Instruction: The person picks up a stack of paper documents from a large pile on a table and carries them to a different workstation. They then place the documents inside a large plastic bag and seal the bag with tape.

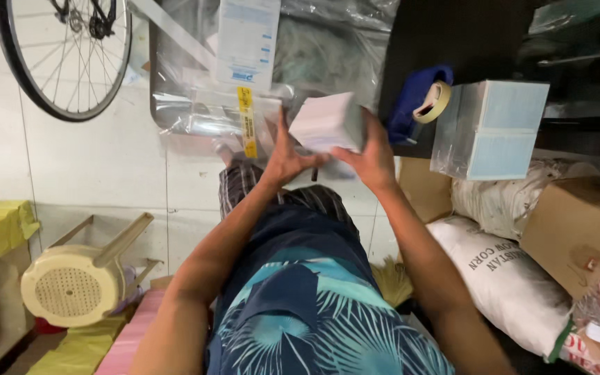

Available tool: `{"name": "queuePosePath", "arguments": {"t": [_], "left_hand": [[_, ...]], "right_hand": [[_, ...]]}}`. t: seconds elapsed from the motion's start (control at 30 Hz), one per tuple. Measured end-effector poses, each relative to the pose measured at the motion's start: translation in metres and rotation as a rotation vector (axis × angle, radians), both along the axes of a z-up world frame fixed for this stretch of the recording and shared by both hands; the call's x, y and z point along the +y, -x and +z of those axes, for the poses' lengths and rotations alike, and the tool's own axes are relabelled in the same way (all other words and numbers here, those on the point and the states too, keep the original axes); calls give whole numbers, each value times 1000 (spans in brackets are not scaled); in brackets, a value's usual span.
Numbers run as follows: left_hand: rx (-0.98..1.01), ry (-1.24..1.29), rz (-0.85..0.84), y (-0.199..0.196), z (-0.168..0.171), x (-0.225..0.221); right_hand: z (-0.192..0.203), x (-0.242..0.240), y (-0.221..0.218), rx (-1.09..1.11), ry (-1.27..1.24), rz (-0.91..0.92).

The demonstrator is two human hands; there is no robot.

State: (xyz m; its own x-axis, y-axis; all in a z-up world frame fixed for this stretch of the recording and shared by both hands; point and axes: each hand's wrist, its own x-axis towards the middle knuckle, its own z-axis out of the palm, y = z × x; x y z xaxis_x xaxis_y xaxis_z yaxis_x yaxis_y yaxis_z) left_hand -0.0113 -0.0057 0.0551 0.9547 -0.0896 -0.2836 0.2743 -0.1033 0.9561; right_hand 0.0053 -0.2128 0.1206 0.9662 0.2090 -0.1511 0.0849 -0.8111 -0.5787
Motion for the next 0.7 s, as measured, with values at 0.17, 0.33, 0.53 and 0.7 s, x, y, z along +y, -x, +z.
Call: {"name": "queuePosePath", "arguments": {"t": [0.17, 0.33, 0.53, 0.7], "left_hand": [[209, 575, -60, -8, -15, -2], [361, -176, -274, -35, -18, 4], [162, -14, -312, -73, 96, 15], [515, 20, -236, -60, -2, 14]], "right_hand": [[-10, 28, 30, 277, -793, -506], [-56, 4, 21, 526, -868, -425], [-40, -18, -23, 392, -860, -272], [-73, -4, -9, 711, -853, -509]]}}
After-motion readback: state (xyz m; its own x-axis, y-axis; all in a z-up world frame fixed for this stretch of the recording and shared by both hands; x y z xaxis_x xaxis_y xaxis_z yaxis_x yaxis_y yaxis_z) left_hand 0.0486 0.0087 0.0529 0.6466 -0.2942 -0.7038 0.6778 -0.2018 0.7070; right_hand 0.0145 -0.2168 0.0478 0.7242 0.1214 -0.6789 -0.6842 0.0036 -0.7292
